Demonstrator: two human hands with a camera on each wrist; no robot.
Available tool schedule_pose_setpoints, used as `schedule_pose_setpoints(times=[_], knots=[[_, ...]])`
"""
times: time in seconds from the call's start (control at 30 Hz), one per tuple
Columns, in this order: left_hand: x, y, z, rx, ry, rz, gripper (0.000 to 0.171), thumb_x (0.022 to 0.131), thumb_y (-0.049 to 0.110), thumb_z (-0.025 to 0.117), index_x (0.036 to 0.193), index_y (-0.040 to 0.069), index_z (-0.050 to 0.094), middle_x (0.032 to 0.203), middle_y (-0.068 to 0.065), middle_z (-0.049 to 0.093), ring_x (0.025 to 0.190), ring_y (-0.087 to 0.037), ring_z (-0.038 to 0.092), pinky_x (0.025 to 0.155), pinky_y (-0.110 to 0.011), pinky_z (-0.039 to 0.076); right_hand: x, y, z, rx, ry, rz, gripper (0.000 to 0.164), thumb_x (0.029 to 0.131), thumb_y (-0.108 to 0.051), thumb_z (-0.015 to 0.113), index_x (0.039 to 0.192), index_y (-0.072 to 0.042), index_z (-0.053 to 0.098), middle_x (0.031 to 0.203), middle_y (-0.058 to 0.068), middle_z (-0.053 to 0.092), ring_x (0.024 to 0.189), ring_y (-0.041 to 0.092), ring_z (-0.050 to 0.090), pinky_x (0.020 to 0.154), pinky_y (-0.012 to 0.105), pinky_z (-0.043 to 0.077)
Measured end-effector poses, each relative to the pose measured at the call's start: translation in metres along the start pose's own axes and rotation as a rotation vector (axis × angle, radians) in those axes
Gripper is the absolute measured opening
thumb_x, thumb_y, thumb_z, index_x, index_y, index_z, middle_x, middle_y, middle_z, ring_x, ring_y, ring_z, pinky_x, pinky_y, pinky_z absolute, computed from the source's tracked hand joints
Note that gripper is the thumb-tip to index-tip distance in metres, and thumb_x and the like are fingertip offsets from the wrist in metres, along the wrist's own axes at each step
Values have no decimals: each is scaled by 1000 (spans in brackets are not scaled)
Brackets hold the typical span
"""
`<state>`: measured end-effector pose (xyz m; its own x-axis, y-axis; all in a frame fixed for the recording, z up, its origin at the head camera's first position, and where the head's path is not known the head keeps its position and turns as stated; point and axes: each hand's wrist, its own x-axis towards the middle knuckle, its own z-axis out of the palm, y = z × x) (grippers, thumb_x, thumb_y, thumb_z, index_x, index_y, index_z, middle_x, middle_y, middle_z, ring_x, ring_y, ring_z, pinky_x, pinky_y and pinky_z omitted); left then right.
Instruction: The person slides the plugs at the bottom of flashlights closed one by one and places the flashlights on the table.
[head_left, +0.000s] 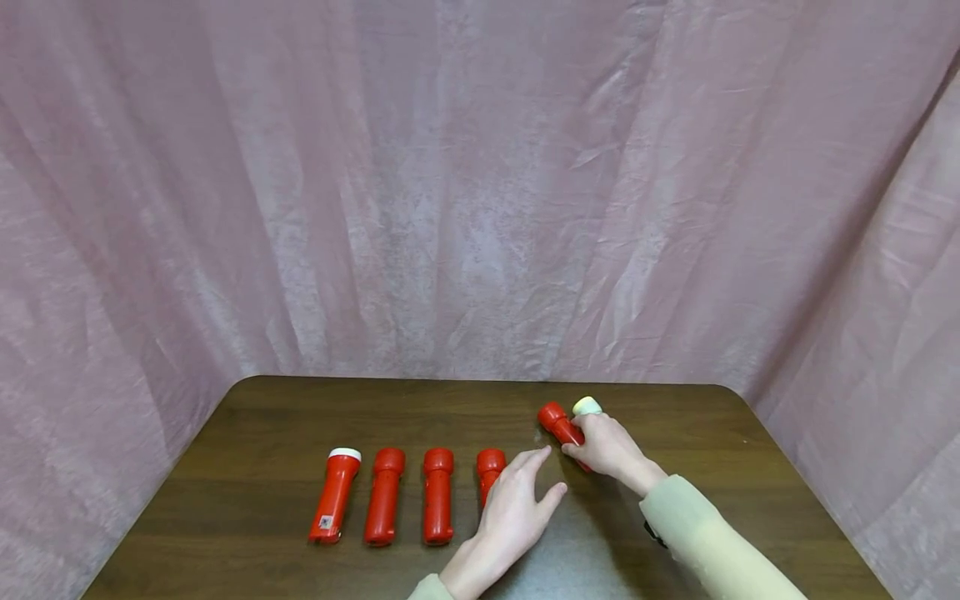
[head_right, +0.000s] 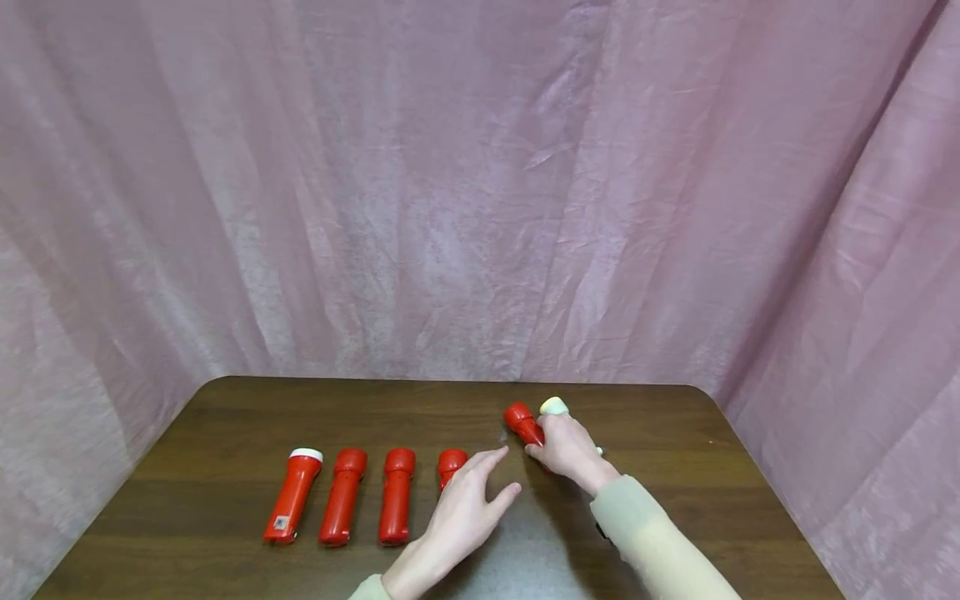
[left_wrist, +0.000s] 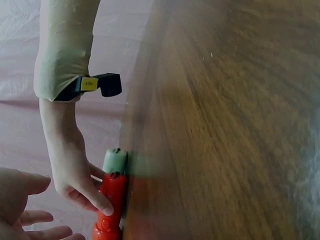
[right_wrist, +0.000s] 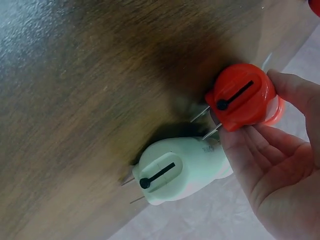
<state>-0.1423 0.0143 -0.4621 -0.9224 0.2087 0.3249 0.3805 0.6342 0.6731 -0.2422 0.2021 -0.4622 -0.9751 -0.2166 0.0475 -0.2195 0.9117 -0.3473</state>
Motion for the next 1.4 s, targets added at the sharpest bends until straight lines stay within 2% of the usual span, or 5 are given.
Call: schedule_pose_setpoints(times=[0.17,0.43,0.6,1.03,1.4], knots=[[-2,-1,3,-20,13,24,48,95,28,76,138,8,67,133,-11,73,122,-30,71,100,-45,60,-4,0,-4,42,-16,22,23,86,-17,85,102,-4,75,69,-1,64,61,13,53,58,26,43],[-5,-16,17,-12,87,105,45,96,29,75,137,10,68,128,-9,74,115,-28,73,91,-46,61,-10,-2,-10,126,-17,40,41,86,-19,85,119,2,74,103,12,82,83,16,72,73,35,60],[-9,-7,9,-36,62,61,46,94,27,77,136,10,69,130,-9,74,117,-29,72,96,-44,61,-13,-4,-14,179,-10,39,41,86,-19,85,119,2,74,101,11,82,81,15,73,71,32,60],[-7,3,13,-64,190,83,42,90,16,81,132,11,72,127,-5,75,114,-23,75,96,-39,61,-25,-9,-31,436,16,3,36,90,-16,81,116,7,73,98,18,81,78,19,78,67,27,63],[-6,5,23,-65,375,281,51,81,16,90,129,9,73,126,-4,76,111,-18,76,92,-33,63,-42,-10,-45,658,5,87,48,97,-17,75,130,15,63,114,27,77,94,25,78,72,30,64]])
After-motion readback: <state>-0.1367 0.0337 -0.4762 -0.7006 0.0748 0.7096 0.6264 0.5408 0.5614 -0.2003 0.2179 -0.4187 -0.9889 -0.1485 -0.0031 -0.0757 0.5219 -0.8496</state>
